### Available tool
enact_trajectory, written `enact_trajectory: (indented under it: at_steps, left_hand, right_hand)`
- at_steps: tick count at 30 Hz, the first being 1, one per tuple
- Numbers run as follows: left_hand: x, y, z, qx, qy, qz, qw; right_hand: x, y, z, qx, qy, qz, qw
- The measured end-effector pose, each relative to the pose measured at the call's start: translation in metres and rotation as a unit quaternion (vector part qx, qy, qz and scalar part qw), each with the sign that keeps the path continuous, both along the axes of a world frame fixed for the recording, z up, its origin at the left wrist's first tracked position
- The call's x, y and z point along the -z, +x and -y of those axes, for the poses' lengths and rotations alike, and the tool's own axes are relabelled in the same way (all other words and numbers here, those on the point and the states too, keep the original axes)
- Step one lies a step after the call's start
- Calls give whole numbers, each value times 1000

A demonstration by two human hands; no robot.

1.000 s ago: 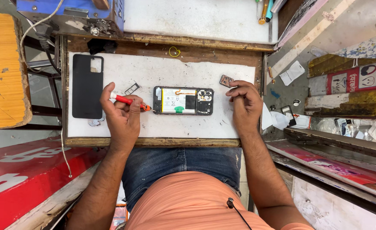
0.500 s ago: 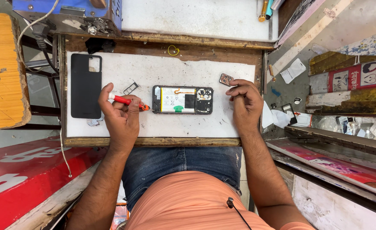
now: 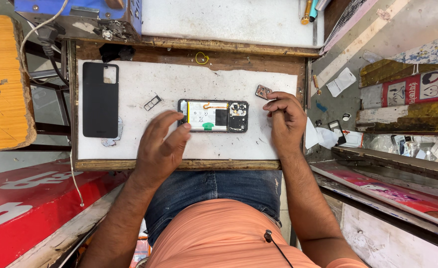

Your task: The person works on a disassembled mobile phone on a workbench. They use a screwdriver to remove and place screws, handle the camera module, and apply adhesive to the phone's internal frame. The person also uses a small brush to clean the area.

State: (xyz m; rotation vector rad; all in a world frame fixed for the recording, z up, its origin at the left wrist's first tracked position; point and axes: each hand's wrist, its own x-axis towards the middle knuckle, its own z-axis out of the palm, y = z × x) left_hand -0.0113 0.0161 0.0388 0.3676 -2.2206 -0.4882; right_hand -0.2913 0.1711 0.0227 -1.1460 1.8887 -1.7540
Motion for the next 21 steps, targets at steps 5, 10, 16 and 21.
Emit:
enact_trajectory:
  at_steps: [5, 10, 16, 21]
  left_hand:
    - [-21, 6, 7, 53, 146, 38, 987]
    - [-31, 7, 14, -5, 131, 54, 990]
    - [-38, 3, 15, -10, 144, 86, 986]
    - [-39, 4, 12, 36, 69, 37, 996]
  right_hand:
    - [3, -1, -1, 4, 1, -9, 1000]
    - [-7, 3, 5, 3, 13, -17, 1000]
    - [-49, -7, 34, -50, 60, -169, 982]
    - [-79, -38, 113, -29, 124, -210, 969]
